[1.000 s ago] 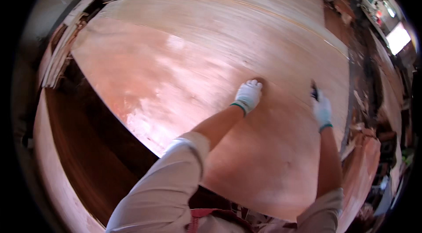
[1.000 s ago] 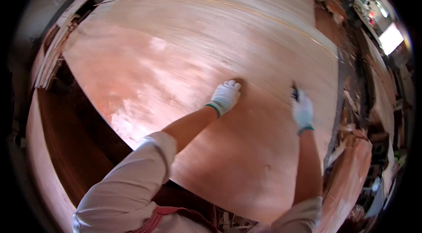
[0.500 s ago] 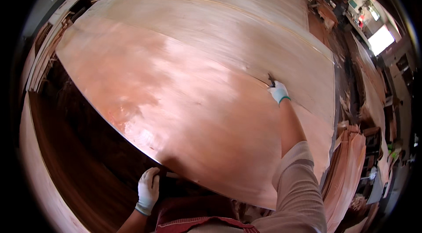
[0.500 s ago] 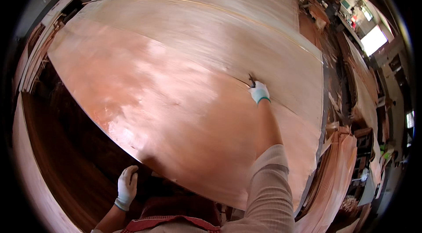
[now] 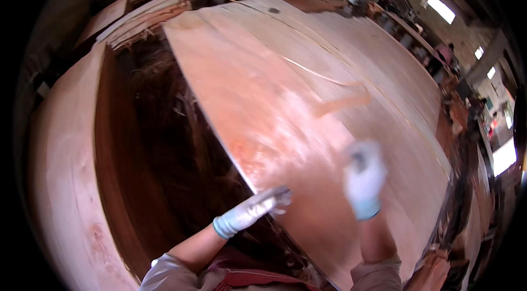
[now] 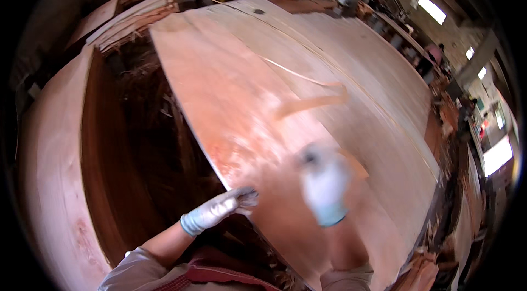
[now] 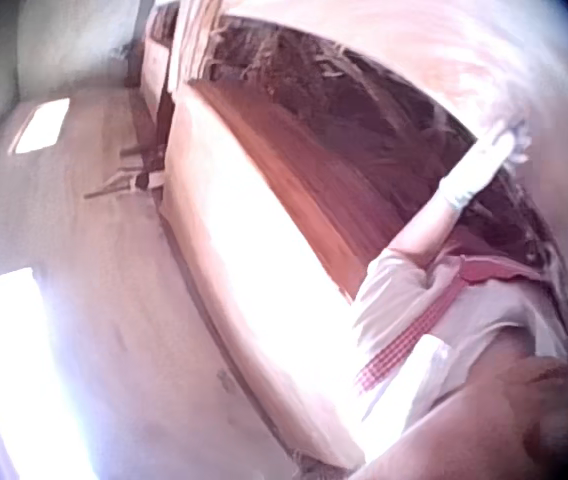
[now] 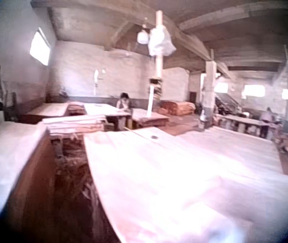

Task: The person uses a knife to peel thin layers of wood veneer from large sheets in a workshop. They lift the veneer, scrape the surface, and stack the peeled sheets on a table while other workers are visible in the background.

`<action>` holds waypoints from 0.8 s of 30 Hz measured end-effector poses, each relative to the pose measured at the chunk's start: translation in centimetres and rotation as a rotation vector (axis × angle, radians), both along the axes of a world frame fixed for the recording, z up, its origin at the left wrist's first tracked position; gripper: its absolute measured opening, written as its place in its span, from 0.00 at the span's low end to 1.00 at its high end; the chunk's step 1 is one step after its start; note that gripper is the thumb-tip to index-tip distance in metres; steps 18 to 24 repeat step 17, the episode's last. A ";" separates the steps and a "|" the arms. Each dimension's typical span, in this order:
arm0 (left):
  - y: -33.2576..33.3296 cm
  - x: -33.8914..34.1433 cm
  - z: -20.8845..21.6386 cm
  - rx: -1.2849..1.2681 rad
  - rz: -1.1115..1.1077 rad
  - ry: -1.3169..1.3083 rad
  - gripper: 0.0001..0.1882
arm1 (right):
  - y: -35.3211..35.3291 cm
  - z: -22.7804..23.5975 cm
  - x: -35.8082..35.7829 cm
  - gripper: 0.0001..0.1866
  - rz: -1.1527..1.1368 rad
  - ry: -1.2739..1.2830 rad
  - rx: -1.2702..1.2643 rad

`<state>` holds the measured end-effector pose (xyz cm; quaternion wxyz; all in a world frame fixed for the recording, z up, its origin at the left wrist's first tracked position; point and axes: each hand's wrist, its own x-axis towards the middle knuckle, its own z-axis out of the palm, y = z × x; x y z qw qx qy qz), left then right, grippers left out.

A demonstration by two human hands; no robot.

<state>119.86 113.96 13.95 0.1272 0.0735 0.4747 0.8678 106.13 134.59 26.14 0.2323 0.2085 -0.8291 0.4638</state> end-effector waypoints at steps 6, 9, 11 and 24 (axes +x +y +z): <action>-16.5 0.3 9.9 -0.076 0.237 -0.001 0.21 | -16.5 -2.8 8.7 0.19 0.458 0.125 0.427; -25.5 2.4 15.3 -0.316 0.732 0.432 0.14 | -23.6 -0.8 9.9 0.18 0.594 -0.015 0.201; -33.2 7.7 17.4 -0.792 1.461 0.463 0.14 | -25.8 -1.6 9.6 0.19 0.633 -0.151 0.080; -39.2 16.8 23.4 -1.519 2.406 0.946 0.22 | -28.4 -9.0 9.9 0.08 0.601 -0.310 -0.075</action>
